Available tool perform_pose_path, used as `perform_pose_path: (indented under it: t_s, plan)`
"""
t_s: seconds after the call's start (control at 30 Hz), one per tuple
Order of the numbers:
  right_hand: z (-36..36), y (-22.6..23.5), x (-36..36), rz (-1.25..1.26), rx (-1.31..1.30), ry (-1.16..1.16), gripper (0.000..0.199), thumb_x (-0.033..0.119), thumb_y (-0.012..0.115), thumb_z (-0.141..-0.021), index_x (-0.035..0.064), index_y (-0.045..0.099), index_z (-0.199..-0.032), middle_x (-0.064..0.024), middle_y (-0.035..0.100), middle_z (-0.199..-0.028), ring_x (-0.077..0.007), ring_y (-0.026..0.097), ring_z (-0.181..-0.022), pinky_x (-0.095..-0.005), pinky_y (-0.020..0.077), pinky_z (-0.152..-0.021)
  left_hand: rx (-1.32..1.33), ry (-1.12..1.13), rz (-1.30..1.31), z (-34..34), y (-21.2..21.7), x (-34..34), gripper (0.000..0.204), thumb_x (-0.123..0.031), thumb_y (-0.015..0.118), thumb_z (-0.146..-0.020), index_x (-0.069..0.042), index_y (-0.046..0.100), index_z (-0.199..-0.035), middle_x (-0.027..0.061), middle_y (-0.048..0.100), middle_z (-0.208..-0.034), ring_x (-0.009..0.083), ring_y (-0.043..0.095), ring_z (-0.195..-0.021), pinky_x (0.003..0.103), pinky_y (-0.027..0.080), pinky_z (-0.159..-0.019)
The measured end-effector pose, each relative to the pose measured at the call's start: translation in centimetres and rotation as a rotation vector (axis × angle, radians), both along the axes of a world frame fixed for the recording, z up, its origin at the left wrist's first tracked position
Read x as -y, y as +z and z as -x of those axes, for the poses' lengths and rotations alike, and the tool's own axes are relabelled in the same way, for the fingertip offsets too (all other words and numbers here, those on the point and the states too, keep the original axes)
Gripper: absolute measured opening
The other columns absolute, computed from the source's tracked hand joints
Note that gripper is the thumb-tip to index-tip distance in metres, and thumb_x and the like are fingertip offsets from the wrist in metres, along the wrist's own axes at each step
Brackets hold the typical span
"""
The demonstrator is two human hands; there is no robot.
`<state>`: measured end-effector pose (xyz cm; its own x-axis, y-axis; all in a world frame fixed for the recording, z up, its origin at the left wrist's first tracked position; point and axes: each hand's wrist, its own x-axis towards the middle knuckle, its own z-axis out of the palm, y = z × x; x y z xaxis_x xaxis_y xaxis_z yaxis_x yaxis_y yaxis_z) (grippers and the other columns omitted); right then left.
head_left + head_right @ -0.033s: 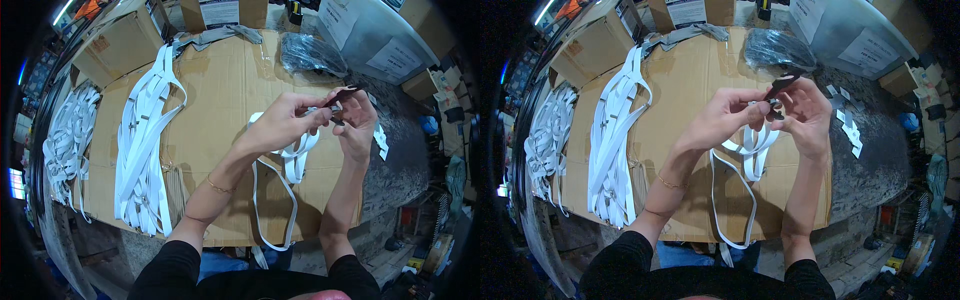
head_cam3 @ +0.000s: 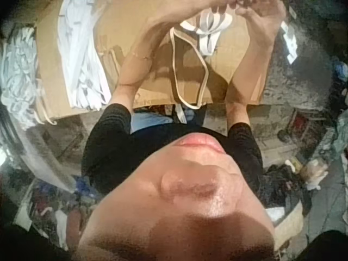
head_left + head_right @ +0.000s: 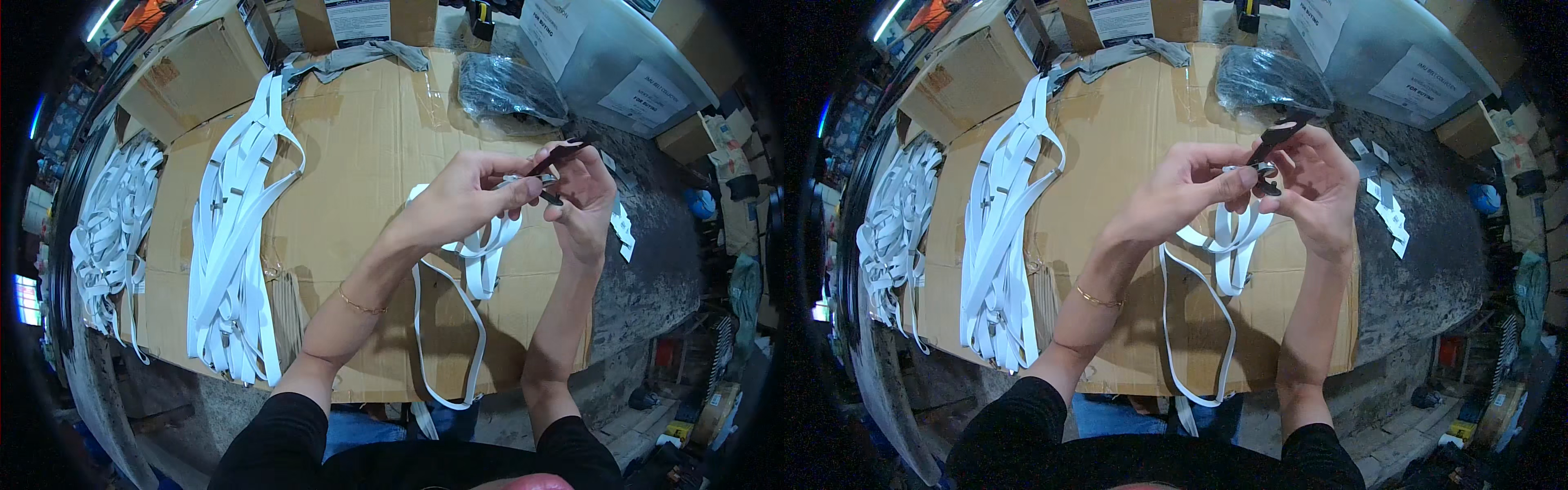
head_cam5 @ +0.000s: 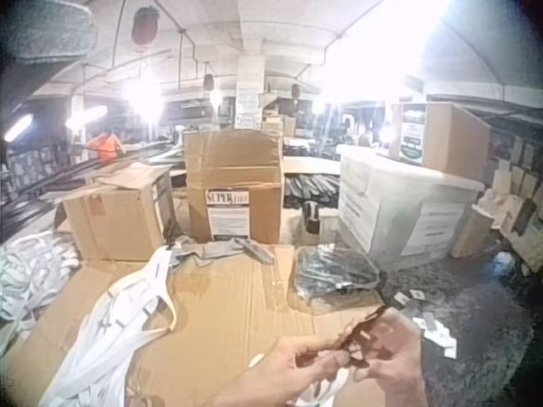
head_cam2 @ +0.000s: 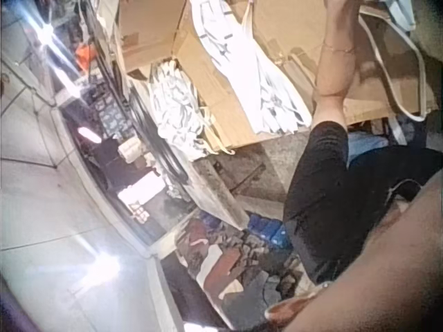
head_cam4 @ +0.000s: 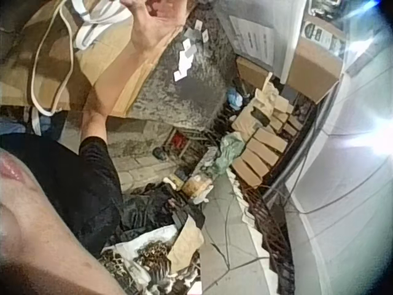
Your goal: The person assembles white elastic straps by hand, attaching metal clips and plastic clips to them.
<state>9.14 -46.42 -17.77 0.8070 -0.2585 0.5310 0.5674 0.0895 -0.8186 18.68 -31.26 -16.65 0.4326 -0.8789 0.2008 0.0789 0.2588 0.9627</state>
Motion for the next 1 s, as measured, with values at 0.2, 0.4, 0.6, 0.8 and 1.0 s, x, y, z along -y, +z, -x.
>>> perform_pose_path:
  t_s: [0.2, 0.4, 0.6, 0.8, 1.0]
  plan:
    - [0.2, 0.0, 0.4, 0.050, 0.022, 0.014, 0.064, -0.001, 0.081, -0.060, -0.0042, 0.050, -0.116, -0.0098, 0.060, -0.107, -0.0178, 0.058, -0.100, -0.0328, 0.0451, -0.090, -0.471, -0.196, 0.096, 0.2, -1.4, 1.2, 0.025, -0.022, 0.064, -0.086, 0.001, 0.063, -0.096, 0.0001, 0.059, -0.072, 0.0054, 0.052, -0.058, 0.020, 0.042, -0.054]
    - [0.2, 0.2, 0.5, 0.037, -0.056, -0.048, 0.058, 0.009, 0.081, -0.066, -0.0042, 0.050, -0.112, -0.0108, 0.061, -0.101, -0.0147, 0.061, -0.087, -0.0249, 0.0497, -0.077, -0.317, -0.194, 0.052, 0.6, -1.2, 1.6, 0.030, -0.030, 0.057, -0.091, -0.001, 0.062, -0.085, -0.0011, 0.054, -0.065, 0.0038, 0.046, -0.054, 0.019, 0.035, -0.050]
    - [-0.4, 0.4, -0.8, -0.133, 0.019, 0.001, 0.045, 0.011, 0.077, -0.073, -0.0028, 0.051, -0.108, -0.0111, 0.063, -0.093, -0.0138, 0.061, -0.081, -0.0200, 0.0499, -0.063, -0.102, -0.140, 0.050, 0.3, -1.5, 1.3, 0.040, -0.034, 0.047, -0.096, -0.004, 0.061, -0.074, -0.0042, 0.049, -0.062, 0.0029, 0.038, -0.053, 0.019, 0.030, -0.050]
    - [-0.7, -0.3, -0.4, -0.091, 0.042, -0.050, 0.036, 0.010, 0.075, -0.075, -0.0007, 0.053, -0.102, -0.0111, 0.063, -0.095, -0.0155, 0.061, -0.083, -0.0264, 0.0496, -0.072, -0.151, -0.142, 0.003, 0.2, -1.0, 1.2, 0.034, -0.030, 0.047, -0.096, -0.004, 0.058, -0.078, -0.0053, 0.047, -0.064, 0.0027, 0.036, -0.054, 0.020, 0.030, -0.050]
    - [-0.8, -0.3, -0.4, -0.104, 0.051, 0.007, 0.032, 0.014, 0.075, -0.076, 0.0013, 0.053, -0.096, -0.0093, 0.060, -0.089, -0.0177, 0.057, -0.084, -0.0279, 0.0466, -0.074, 0.043, -0.141, 0.024, -0.1, -1.4, 1.0, 0.032, -0.028, 0.045, -0.097, -0.002, 0.055, -0.082, -0.0054, 0.043, -0.064, 0.0028, 0.034, -0.057, 0.023, 0.030, -0.049]
